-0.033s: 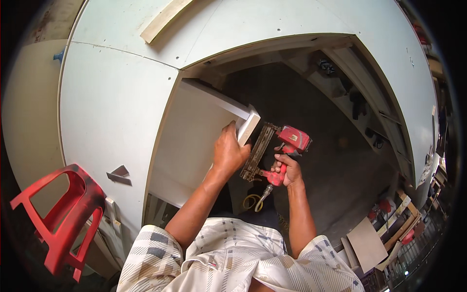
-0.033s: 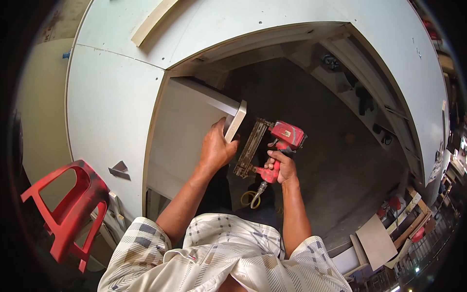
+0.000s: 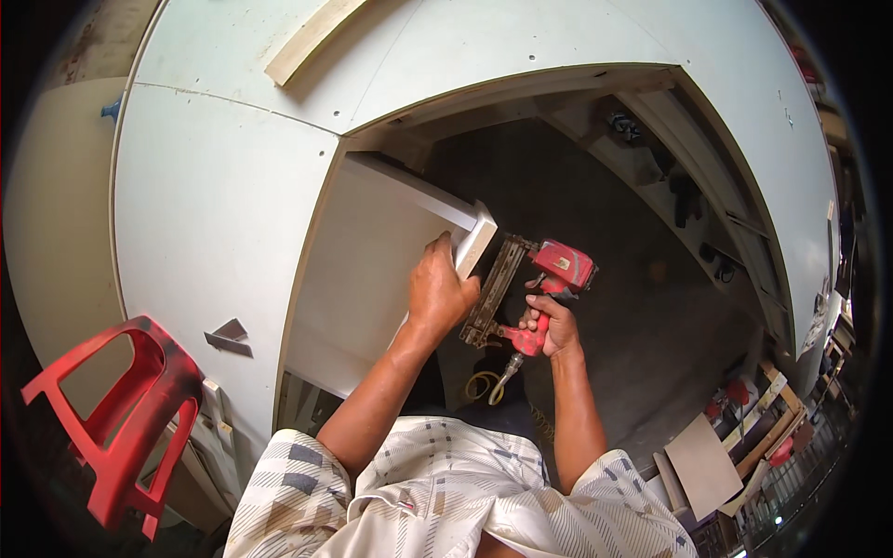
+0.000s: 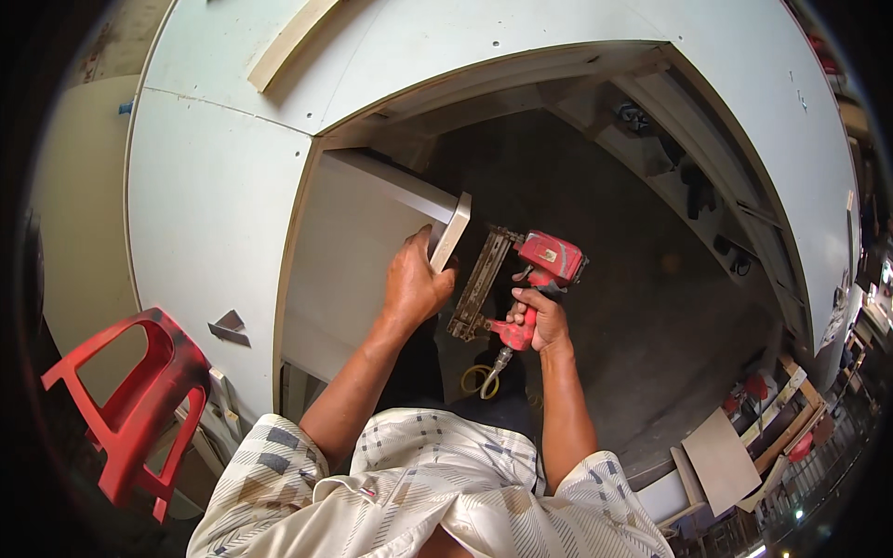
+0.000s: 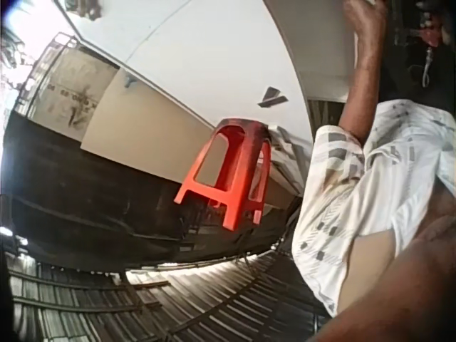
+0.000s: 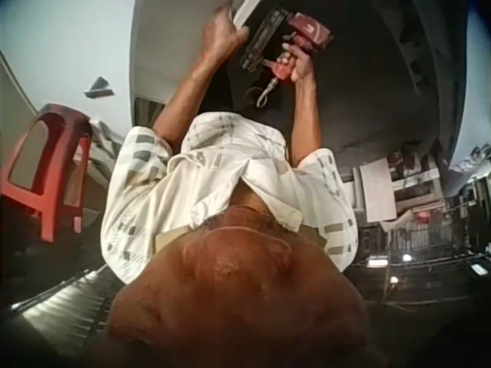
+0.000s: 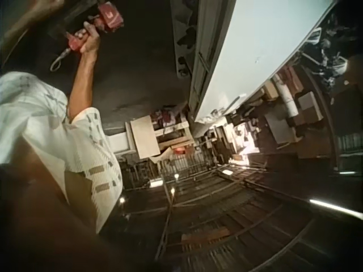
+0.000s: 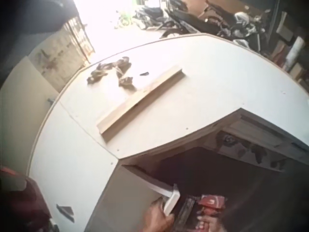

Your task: The person secures wooden drawer faces to drawer boxes using a pneumatic nail gun, aligning the pieces by hand and firing several nails into the joints.

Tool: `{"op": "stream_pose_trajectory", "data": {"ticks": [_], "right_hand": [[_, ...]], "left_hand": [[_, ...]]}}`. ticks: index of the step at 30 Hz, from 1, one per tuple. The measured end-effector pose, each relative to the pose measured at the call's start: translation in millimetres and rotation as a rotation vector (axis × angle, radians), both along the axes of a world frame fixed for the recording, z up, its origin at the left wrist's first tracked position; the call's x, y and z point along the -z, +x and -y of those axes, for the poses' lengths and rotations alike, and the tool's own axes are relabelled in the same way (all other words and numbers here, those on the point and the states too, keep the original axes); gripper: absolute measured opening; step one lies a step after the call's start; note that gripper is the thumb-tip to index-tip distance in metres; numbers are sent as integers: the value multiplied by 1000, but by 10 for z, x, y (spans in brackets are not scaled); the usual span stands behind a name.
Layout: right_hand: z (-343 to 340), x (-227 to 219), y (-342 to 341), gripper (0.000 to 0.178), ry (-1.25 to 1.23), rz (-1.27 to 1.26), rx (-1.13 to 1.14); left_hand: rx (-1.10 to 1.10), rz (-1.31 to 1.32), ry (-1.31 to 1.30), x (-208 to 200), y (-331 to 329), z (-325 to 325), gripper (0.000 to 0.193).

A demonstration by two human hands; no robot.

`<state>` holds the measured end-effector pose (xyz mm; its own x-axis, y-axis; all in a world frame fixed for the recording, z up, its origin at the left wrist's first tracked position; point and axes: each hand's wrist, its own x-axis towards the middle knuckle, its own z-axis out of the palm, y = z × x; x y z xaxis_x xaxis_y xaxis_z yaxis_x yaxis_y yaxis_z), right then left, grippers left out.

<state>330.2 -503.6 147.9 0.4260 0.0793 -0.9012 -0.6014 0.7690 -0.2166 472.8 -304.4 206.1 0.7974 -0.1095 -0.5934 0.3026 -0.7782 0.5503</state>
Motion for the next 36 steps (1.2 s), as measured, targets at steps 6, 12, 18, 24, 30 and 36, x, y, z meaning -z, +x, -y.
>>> {"op": "stream_pose_trajectory", "data": {"ticks": [6,12,18,24,30,36], "right_hand": [[151,-63,47,32,-1,-80,25],[-90,210,148,31,145,-88,-8],[-51,80,163,33,110,-98,11],[48,-258,68,35,63,-40,4],[84,-552,53,33,-2,-93,35],[-120,-495,211,34,72,-108,-40]], "left_hand": [[72,5,66,-140,45,76,71],[87,36,21,-82,37,43,71],[90,38,28,-82,12,63,69],[63,51,25,-89,-9,74,69],[88,77,15,-65,-21,69,63],[57,76,-19,-51,23,10,61]]}}
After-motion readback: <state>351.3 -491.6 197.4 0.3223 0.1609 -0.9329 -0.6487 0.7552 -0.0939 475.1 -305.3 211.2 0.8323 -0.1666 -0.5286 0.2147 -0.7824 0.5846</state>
